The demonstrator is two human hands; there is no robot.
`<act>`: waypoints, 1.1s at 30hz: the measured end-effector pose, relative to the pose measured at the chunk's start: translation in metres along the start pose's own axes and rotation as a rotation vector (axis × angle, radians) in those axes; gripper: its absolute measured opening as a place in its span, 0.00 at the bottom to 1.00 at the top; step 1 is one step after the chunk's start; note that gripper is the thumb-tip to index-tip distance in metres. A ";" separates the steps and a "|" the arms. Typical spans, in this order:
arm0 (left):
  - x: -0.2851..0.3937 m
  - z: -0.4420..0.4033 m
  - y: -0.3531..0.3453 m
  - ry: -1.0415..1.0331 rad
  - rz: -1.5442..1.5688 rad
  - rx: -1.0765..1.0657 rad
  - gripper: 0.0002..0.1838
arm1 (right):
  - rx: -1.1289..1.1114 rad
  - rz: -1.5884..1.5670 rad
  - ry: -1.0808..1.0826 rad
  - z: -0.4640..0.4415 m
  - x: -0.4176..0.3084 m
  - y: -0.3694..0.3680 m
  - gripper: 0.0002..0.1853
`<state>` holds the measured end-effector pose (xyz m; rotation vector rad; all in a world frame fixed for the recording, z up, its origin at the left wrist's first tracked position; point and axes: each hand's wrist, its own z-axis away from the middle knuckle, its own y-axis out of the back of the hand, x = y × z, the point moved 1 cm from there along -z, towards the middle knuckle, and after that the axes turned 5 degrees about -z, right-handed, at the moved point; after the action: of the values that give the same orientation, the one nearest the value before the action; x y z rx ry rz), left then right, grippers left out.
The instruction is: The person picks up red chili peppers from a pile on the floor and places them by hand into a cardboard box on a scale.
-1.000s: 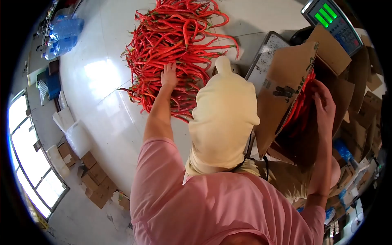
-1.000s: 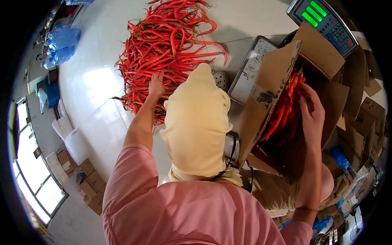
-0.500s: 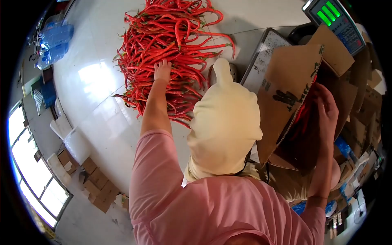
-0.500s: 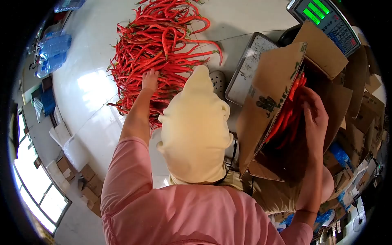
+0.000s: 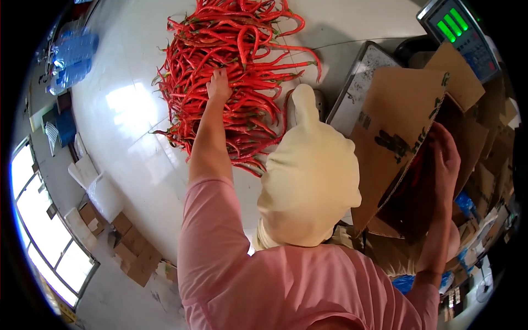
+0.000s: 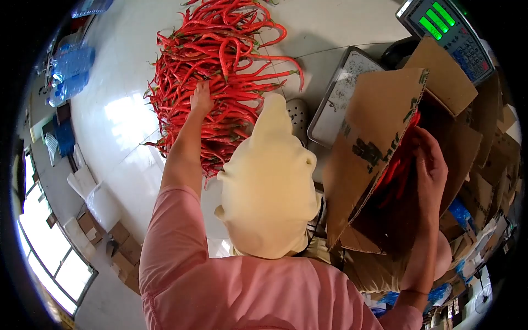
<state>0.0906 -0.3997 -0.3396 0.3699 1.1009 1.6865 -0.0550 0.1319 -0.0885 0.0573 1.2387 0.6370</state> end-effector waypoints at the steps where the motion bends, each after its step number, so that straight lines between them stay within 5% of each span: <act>1: 0.001 -0.005 -0.001 0.009 -0.030 -0.059 0.32 | -0.003 -0.011 0.004 0.000 -0.002 -0.001 0.18; 8: -0.008 0.060 -0.003 -0.174 -0.068 0.216 0.24 | 0.039 0.013 0.070 0.007 -0.022 -0.001 0.17; 12: -0.045 0.090 0.039 -0.041 0.328 0.549 0.21 | 0.032 -0.023 0.125 0.016 -0.031 0.001 0.17; 14: -0.067 0.096 0.068 -0.089 0.436 0.918 0.21 | 0.027 -0.046 0.164 0.024 -0.037 0.003 0.17; 16: -0.081 0.110 0.113 0.069 0.663 1.011 0.19 | 0.006 -0.059 0.225 0.033 -0.043 0.005 0.17; 19: -0.101 0.125 0.174 0.019 1.127 1.159 0.10 | -0.016 -0.104 0.325 0.043 -0.050 0.010 0.17; 22: -0.064 0.187 0.274 -0.095 1.613 1.063 0.08 | -0.026 -0.173 0.383 0.057 -0.063 0.013 0.18; 25: -0.026 0.235 0.339 -0.437 1.781 1.023 0.08 | 0.004 -0.269 0.482 0.071 -0.072 0.018 0.18; 29: 0.072 0.308 0.406 -0.819 1.904 0.992 0.10 | 0.301 -0.066 0.866 0.101 -0.104 0.032 0.15; 33: 0.177 0.352 0.411 -1.009 1.832 0.617 0.07 | 0.474 0.106 1.167 0.128 -0.123 0.046 0.17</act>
<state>0.0198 -0.0896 0.1328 2.8648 0.2082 1.8384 0.0180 0.1489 0.0788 0.1583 2.5167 0.4346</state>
